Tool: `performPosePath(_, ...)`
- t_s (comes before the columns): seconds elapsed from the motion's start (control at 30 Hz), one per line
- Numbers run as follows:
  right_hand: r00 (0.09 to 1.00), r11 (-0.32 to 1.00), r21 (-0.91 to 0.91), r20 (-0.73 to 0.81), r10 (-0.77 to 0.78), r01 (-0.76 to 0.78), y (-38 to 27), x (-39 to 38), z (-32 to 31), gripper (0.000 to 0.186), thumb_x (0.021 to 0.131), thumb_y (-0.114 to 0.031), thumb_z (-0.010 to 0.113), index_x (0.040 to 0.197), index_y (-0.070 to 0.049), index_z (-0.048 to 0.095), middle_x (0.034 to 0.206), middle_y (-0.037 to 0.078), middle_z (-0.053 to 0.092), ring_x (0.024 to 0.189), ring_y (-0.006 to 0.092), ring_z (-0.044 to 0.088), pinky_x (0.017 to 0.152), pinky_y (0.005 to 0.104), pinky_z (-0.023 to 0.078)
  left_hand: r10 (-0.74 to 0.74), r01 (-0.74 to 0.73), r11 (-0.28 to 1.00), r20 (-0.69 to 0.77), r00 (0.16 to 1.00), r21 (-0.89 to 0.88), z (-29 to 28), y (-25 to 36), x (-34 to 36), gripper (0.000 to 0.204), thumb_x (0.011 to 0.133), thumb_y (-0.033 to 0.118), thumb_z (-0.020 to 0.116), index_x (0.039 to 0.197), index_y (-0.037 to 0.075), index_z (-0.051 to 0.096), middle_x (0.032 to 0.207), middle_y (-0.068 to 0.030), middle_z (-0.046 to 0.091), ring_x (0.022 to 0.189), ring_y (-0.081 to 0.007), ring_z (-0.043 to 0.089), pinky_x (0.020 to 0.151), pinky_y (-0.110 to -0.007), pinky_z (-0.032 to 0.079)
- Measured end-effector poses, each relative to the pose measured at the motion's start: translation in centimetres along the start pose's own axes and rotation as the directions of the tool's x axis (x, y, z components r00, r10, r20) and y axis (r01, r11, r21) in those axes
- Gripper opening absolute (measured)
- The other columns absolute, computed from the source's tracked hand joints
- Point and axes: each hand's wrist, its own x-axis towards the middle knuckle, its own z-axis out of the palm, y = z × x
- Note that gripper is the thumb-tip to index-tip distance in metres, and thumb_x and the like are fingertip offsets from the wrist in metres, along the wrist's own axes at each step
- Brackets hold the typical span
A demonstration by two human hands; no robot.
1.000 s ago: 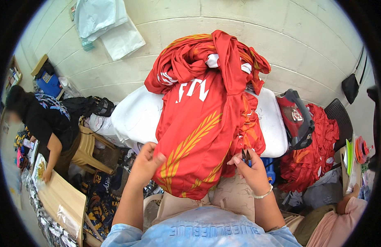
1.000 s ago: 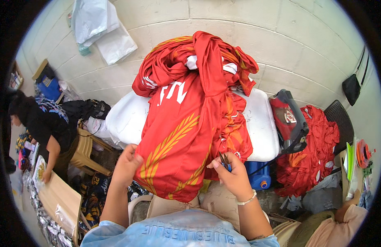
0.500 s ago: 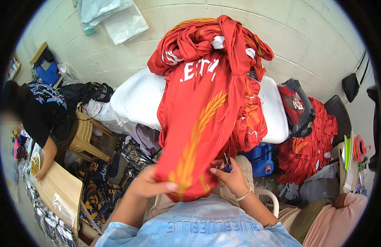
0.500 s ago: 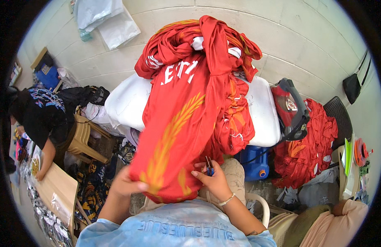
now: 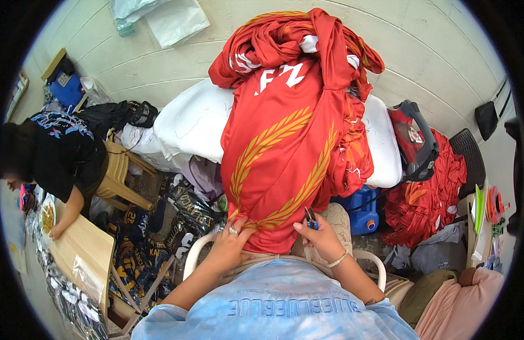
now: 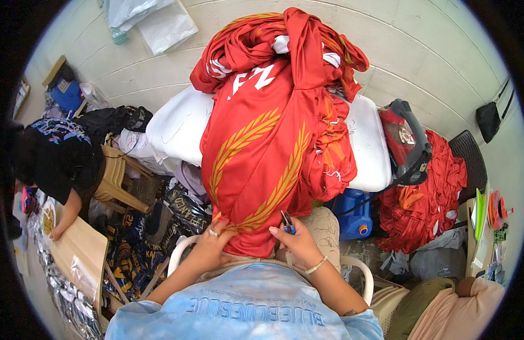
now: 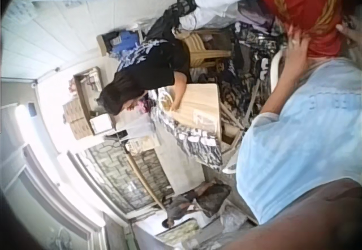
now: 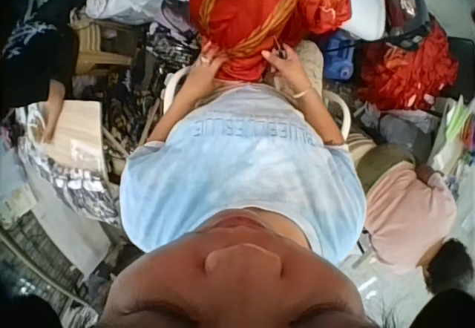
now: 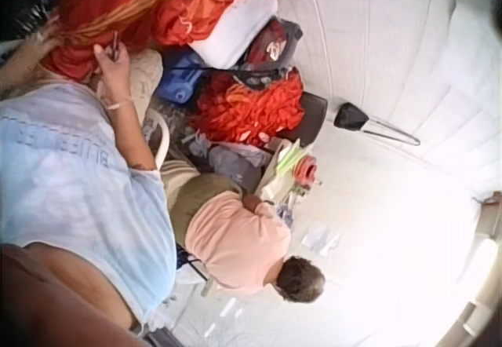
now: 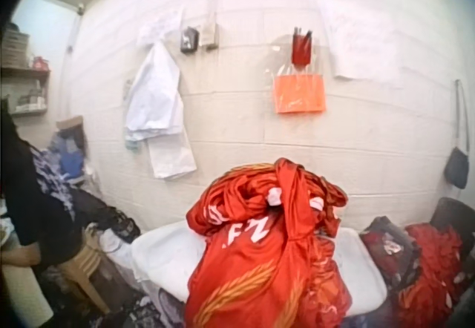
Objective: The person uses a small blue utility knife to cut along the white inner lining of a red garment. They repeatedly open the garment, position the blade, and make short cuts along the seam while holding the fabric taut with the other hand.
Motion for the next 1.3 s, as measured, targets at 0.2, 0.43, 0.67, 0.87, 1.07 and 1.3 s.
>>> performPosePath(0.2, 0.994, 0.994, -0.071, -0.064, -0.093, 0.088, 0.4, -1.1, -1.5, 0.021, 0.095, -0.027, 0.054, 0.098, -0.007, 0.056, 0.072, -0.002, 0.057, 0.055, 0.0040, 0.047, 0.049, 0.0186, 0.040, -0.187, 0.223, 0.964, 0.227, 0.956, -0.142, 2.1, -5.1, -0.4, 0.030, 0.076, 0.010, 0.066, 0.106, 0.007, 0.061, 0.101, -0.0187, 0.062, 0.095, -0.0367, 0.059, 0.082, -0.043, 0.047)
performPosePath(0.43, 0.951, 0.952, -0.157, 0.210, -0.227, 0.262, -1.5, -2.3, -1.4, 0.019, 0.096, -0.018, 0.053, 0.107, -0.003, 0.057, 0.101, 0.006, 0.064, 0.075, 0.0093, 0.056, 0.063, 0.0225, 0.046, 0.011, 0.007, 0.994, 0.176, 0.984, -0.105, 0.3, -4.2, 1.4, 0.013, 0.082, 0.012, 0.063, 0.091, 0.004, 0.058, 0.089, -0.0160, 0.061, 0.086, -0.0354, 0.059, 0.075, -0.043, 0.047)
performPosePath(0.67, 0.755, 0.769, -0.200, 0.448, -0.480, 0.607, -4.3, -2.7, 1.6, 0.029, 0.079, -0.015, 0.075, 0.100, -0.002, 0.058, 0.092, 0.006, 0.058, 0.085, 0.0094, 0.053, 0.065, 0.0234, 0.045, -0.030, 0.096, 0.855, 0.137, 0.990, -0.509, -7.0, 4.0, 2.8, 0.016, 0.093, 0.017, 0.057, 0.095, 0.003, 0.048, 0.080, -0.0134, 0.059, 0.072, -0.0298, 0.062, 0.062, -0.035, 0.047)
performPosePath(0.87, 0.792, 0.804, -0.156, 0.356, -0.496, 0.574, -7.3, -4.4, 2.9, 0.017, 0.080, -0.009, 0.073, 0.090, -0.002, 0.060, 0.079, 0.001, 0.060, 0.070, 0.0049, 0.050, 0.061, 0.0212, 0.042, 0.205, 0.005, 0.564, 0.146, 0.968, -0.826, -11.4, 7.9, 6.9, 0.030, 0.085, 0.010, 0.068, 0.108, 0.003, 0.051, 0.087, -0.0060, 0.062, 0.081, -0.0132, 0.061, 0.073, -0.027, 0.048)
performPosePath(1.07, 0.824, 0.831, -0.010, 0.144, -0.549, 0.556, -11.3, -4.8, 0.5, 0.016, 0.089, -0.016, 0.064, 0.084, -0.002, 0.058, 0.074, -0.004, 0.054, 0.067, 0.0029, 0.046, 0.059, 0.0200, 0.038, 0.238, 0.164, 0.452, 0.296, 0.925, -0.877, -14.4, 6.9, 10.8, 0.030, 0.084, 0.001, 0.066, 0.113, -0.001, 0.055, 0.090, -0.0038, 0.064, 0.084, -0.0074, 0.059, 0.072, -0.022, 0.047)
performPosePath(1.3, 0.809, 0.785, -0.201, 0.194, -0.555, 0.586, -13.2, -4.6, -0.3, 0.021, 0.081, -0.015, 0.073, 0.090, -0.001, 0.060, 0.078, -0.002, 0.059, 0.073, 0.0040, 0.051, 0.064, 0.0202, 0.042, 0.198, 0.165, 0.437, 0.274, 0.941, -0.884, -14.4, 6.9, 12.0, 0.016, 0.094, 0.016, 0.058, 0.097, 0.001, 0.062, 0.081, 0.0046, 0.059, 0.072, -0.0011, 0.049, 0.062, -0.019, 0.040)
